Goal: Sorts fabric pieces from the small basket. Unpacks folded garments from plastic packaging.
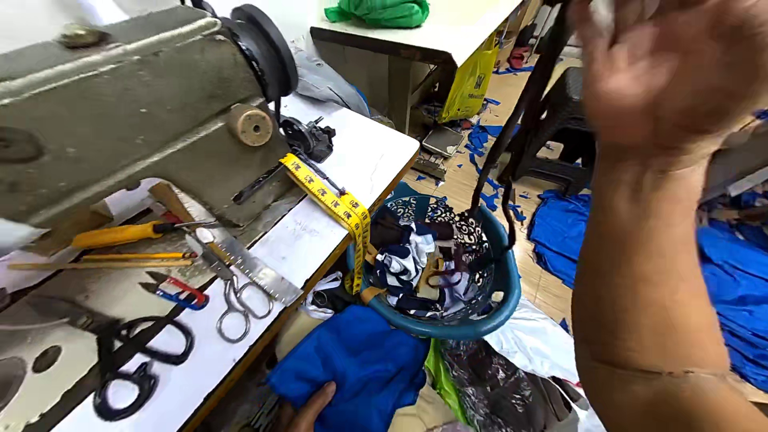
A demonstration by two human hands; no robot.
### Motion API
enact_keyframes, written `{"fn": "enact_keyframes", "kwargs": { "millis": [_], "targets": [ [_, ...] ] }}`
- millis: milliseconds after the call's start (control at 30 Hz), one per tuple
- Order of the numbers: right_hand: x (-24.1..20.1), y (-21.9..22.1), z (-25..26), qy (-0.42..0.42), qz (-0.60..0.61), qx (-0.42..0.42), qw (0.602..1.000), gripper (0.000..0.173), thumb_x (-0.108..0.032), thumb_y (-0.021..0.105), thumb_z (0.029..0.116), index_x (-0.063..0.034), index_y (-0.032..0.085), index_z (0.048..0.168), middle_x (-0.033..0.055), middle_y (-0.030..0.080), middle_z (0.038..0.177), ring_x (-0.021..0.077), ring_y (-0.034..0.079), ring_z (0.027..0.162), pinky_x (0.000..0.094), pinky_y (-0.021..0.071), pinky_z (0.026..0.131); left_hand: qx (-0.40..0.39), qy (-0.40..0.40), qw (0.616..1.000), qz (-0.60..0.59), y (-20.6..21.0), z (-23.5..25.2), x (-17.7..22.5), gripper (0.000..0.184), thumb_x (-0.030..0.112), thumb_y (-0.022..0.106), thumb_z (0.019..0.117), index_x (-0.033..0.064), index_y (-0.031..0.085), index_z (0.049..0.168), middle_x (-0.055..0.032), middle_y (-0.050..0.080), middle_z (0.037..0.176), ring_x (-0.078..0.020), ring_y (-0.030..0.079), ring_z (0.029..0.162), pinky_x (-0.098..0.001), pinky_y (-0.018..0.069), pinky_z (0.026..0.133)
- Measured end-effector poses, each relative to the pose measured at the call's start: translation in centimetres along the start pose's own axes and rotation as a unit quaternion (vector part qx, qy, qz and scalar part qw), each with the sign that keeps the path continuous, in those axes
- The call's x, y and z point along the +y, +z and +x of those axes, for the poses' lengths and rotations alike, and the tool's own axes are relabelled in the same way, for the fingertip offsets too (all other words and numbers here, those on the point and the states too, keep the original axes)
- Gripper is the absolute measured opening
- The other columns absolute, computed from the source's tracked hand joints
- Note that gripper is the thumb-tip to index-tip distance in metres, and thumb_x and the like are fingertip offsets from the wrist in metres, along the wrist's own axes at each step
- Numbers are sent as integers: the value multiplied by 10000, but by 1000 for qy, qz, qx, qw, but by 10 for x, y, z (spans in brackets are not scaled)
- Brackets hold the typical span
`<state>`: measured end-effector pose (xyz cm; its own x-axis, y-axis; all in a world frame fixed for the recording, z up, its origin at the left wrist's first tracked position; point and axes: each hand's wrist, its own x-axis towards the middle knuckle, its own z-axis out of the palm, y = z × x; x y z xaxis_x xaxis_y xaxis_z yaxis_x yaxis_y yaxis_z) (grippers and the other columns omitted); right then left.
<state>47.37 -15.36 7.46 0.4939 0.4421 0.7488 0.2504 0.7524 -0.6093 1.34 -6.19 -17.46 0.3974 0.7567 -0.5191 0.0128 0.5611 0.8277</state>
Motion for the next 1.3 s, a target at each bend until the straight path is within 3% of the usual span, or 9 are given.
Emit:
{"fn": "enact_keyframes", "kwargs": {
  "millis": [67,167,333,567,700,800,1000,1167,1300],
  "targets": [
    [22,-1,-31,84,-88,-7,993,661,-394,712,891,-92,524,1448,45,572,1447,201,574,1291,436,495,1087,0,6,1000,-22,0,-6,1,343,-109,606,890,-11,515,1206,-65,741,938,-136,735,863,-354,630,815],
    [68,-13,-100,262,-273,23,925,560,-163,685,898,-28,542,1422,121,593,1397,205,655,1106,405,576,929,36,-6,999,-25,-1,-17,5,448,-120,620,873,-38,462,1284,-113,707,982,-156,722,876,-364,628,798],
    [148,-4,-201,414,-533,-246,695,498,-108,866,779,-9,717,1244,348,575,1328,555,552,1218,754,447,974,69,14,997,-17,-19,-20,9,369,-115,606,851,-26,521,1199,-102,722,936,-155,729,830,-341,632,739],
    [265,101,-319,542,-265,-199,772,821,-182,816,886,-23,390,1569,294,416,1556,435,468,1400,576,411,1147,161,31,985,55,-45,-36,19,337,-64,594,851,-33,531,1180,-64,671,941,-88,678,842,-276,590,755],
    [262,135,-342,523,-379,-222,730,450,-102,696,953,43,587,1365,290,629,1298,449,615,1215,606,488,1042,185,17,982,39,-49,-42,14,240,-93,582,866,-18,553,1092,-36,693,868,-71,692,790,-259,599,734],
    [250,106,-325,501,-381,-199,751,209,-105,709,957,67,707,1077,273,709,1063,432,688,1026,611,526,937,192,2,981,40,-46,-40,12,176,-93,572,882,-6,584,1034,-20,696,830,-61,691,761,-246,595,720],
    [222,-24,-259,470,-338,151,801,245,-65,693,937,98,663,1117,216,705,1064,286,686,930,498,571,850,164,3,984,65,-55,-32,5,152,-86,555,890,8,605,999,-10,702,831,-52,691,780,-236,589,743],
    [175,-82,-184,285,-239,349,860,86,-28,561,896,-88,559,836,-40,592,690,77,573,595,300,532,597,157,4,985,71,-55,-29,3,154,-79,537,900,13,602,1005,-5,697,830,-42,686,781,-232,588,747],
    [114,-107,-96,126,-160,443,873,140,-41,402,1032,-111,469,930,-24,529,700,105,570,628,307,557,659,165,8,983,78,-56,-29,-3,157,-87,553,884,1,603,1003,-5,701,829,-39,688,781,-230,590,746]
  ]
}}
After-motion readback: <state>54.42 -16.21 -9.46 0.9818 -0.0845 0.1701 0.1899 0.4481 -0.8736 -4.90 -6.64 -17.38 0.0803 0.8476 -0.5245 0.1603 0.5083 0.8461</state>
